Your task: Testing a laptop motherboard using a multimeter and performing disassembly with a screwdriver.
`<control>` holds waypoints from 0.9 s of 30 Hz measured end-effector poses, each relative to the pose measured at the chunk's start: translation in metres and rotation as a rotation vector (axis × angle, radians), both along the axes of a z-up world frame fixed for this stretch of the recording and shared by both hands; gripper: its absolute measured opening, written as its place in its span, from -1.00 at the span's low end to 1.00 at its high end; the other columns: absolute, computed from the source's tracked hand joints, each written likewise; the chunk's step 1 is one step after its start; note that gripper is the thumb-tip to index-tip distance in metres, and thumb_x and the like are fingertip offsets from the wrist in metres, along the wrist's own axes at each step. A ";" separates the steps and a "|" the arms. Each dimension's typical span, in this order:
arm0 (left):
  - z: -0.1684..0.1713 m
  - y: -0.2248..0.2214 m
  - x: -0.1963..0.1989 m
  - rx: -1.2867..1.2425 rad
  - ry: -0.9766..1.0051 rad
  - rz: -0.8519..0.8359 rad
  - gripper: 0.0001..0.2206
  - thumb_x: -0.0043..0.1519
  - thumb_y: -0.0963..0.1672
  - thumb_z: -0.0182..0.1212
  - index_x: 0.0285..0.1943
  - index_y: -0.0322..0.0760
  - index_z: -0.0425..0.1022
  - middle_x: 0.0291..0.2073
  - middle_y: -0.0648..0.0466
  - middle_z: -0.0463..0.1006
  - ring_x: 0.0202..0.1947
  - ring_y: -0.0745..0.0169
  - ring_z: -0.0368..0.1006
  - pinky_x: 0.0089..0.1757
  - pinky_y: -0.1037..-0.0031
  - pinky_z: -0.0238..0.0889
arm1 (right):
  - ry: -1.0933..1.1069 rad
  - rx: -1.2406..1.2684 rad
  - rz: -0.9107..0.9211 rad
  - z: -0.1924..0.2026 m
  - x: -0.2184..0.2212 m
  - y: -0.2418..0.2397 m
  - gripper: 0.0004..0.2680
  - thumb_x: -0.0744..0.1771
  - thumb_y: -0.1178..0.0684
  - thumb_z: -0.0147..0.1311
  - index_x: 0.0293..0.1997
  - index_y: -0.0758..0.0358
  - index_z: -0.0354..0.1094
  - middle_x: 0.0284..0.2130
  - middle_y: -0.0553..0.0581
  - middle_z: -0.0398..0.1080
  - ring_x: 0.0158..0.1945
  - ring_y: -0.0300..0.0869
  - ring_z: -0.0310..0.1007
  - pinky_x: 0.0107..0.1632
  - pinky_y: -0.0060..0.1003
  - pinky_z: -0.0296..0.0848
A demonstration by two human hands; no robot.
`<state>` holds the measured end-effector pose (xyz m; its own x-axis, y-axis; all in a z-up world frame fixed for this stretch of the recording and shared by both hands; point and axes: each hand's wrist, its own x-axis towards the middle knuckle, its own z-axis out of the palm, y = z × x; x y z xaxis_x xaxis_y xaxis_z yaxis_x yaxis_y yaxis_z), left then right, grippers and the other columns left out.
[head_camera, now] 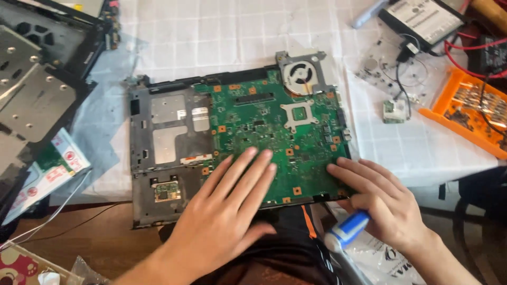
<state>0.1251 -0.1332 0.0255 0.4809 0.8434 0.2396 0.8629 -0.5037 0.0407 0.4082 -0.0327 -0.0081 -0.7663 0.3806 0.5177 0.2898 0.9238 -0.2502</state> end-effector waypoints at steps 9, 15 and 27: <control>-0.030 -0.015 -0.014 0.355 0.200 0.154 -0.67 0.47 -0.19 -0.01 0.41 -0.43 0.33 0.33 -0.17 0.39 0.34 -0.01 0.35 0.28 0.30 0.32 | 0.081 0.320 0.152 -0.016 -0.011 0.007 -0.85 0.38 0.24 -0.03 -0.38 0.21 0.11 -0.04 0.30 0.53 0.05 0.04 0.59 0.14 -0.04 0.55; -0.032 -0.017 -0.018 0.356 0.244 0.146 -0.66 0.48 -0.19 -0.02 0.42 -0.46 0.31 0.34 -0.21 0.37 0.35 -0.05 0.34 0.29 0.28 0.32 | 0.127 0.175 0.139 -0.014 -0.015 -0.001 -0.81 0.36 0.23 -0.01 -0.46 0.23 0.12 -0.04 0.39 0.50 0.08 0.10 0.57 0.19 0.02 0.55; -0.035 -0.020 -0.047 0.562 -0.171 0.005 -0.90 0.32 -0.25 0.26 -0.04 -0.41 0.62 -0.13 -0.10 0.62 -0.08 0.03 0.58 0.00 0.29 0.63 | 0.148 0.158 0.071 -0.016 -0.027 -0.003 -0.80 0.37 0.26 -0.05 -0.47 0.22 0.08 -0.02 0.35 0.50 0.12 0.09 0.53 0.25 -0.01 0.48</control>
<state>0.0778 -0.1533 -0.0094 0.3924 0.5663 0.7248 0.8698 -0.4846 -0.0924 0.3816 -0.0357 -0.0242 -0.6997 0.2337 0.6751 0.1938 0.9716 -0.1355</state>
